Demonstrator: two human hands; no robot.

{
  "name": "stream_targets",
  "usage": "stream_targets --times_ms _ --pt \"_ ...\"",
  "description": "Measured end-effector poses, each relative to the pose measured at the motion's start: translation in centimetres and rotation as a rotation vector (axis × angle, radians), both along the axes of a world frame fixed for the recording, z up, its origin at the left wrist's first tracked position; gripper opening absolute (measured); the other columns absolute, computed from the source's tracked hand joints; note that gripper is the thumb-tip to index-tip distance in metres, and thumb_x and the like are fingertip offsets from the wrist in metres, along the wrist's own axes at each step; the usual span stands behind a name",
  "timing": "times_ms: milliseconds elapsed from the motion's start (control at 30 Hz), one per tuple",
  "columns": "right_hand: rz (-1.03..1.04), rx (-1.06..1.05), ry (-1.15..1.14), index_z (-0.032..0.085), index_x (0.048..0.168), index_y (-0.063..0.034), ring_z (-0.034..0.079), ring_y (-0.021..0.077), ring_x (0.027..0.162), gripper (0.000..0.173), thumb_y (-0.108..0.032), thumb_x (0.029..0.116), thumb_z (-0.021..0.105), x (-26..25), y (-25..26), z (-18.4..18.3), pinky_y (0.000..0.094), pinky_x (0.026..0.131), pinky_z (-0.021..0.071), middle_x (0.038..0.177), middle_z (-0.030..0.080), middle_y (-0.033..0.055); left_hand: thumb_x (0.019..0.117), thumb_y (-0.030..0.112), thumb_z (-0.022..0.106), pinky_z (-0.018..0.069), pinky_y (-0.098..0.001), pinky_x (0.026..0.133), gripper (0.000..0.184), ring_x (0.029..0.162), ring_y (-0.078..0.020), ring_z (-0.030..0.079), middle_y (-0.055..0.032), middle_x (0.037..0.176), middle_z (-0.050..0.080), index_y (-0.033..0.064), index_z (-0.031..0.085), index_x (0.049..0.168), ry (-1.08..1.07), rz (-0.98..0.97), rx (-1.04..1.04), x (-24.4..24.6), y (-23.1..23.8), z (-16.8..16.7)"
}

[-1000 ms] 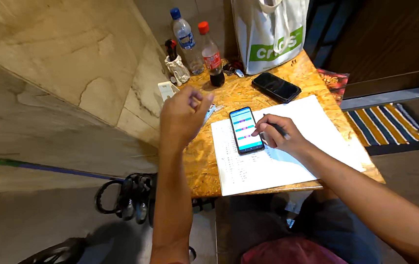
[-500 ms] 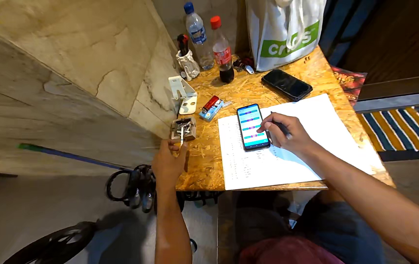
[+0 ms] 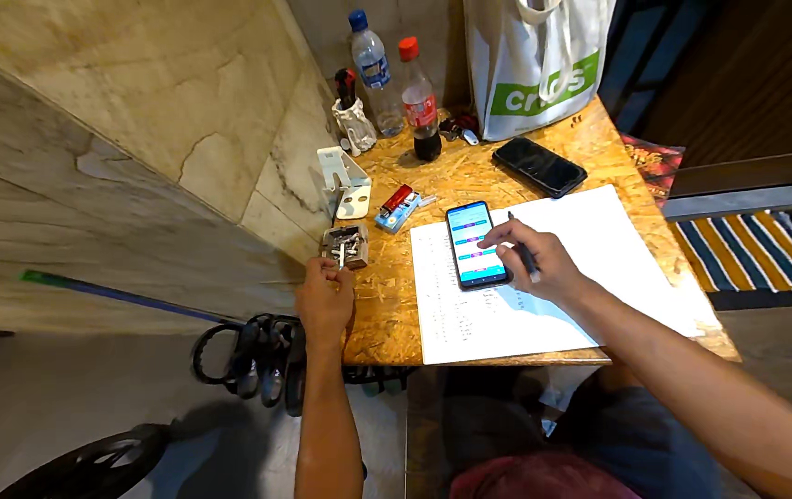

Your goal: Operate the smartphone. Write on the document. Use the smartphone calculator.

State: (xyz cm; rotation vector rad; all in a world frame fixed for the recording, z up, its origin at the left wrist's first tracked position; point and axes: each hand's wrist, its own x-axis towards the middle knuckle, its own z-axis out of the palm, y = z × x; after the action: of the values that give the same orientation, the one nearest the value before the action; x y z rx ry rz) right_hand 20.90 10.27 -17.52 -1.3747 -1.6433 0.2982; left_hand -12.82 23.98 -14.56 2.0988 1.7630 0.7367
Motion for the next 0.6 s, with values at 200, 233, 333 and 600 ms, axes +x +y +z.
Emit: stream_targets --times_ms 200,233,333,600 --pt "0.036 -0.006 -0.113 0.067 0.120 -0.0161 0.059 0.0079 0.064 0.027 -0.023 0.1035 0.047 -0.4 0.0 0.0 0.0325 0.055 0.0520 0.100 0.073 -0.0039 0.1011 0.025 0.062 0.0575 -0.0504 0.069 0.033 0.077 -0.0247 0.070 -0.0092 0.094 0.072 0.0085 0.058 0.129 -0.054 -0.009 0.082 -0.3 -0.1 -0.3" --pt "0.038 -0.002 -0.110 0.066 0.120 -0.0159 0.060 0.0077 0.065 0.026 -0.023 0.1037 0.047 -0.4 0.0 -0.1 0.0320 0.055 0.0522 0.101 0.073 -0.0041 0.1010 0.024 0.062 0.0580 -0.0488 0.068 0.036 0.077 -0.0236 0.070 -0.0087 0.095 0.073 0.0090 0.056 0.133 -0.070 -0.014 0.098 -0.4 -0.1 -0.4" --pt "0.030 -0.009 -0.111 0.066 0.119 -0.0160 0.061 0.0069 0.065 0.026 -0.022 0.1033 0.047 -0.3 0.0 -0.1 0.0315 0.056 0.0529 0.102 0.074 -0.0050 0.1009 0.023 0.062 0.0570 -0.0467 0.065 0.040 0.072 -0.0231 0.068 -0.0091 0.093 0.072 0.0106 0.054 0.138 -0.075 -0.023 0.144 -0.6 -0.1 -1.0" --pt "-0.035 0.031 -0.032 0.066 0.120 -0.0117 0.067 0.0092 0.077 0.028 -0.019 0.1023 0.045 0.1 -0.1 0.1 0.0336 0.064 0.0580 0.105 0.074 -0.0014 0.1024 0.025 0.057 0.0557 -0.0494 0.065 0.038 0.072 -0.0249 0.066 -0.0107 0.094 0.071 0.0108 0.059 0.138 -0.029 -0.046 0.158 -1.0 -0.2 -1.3"
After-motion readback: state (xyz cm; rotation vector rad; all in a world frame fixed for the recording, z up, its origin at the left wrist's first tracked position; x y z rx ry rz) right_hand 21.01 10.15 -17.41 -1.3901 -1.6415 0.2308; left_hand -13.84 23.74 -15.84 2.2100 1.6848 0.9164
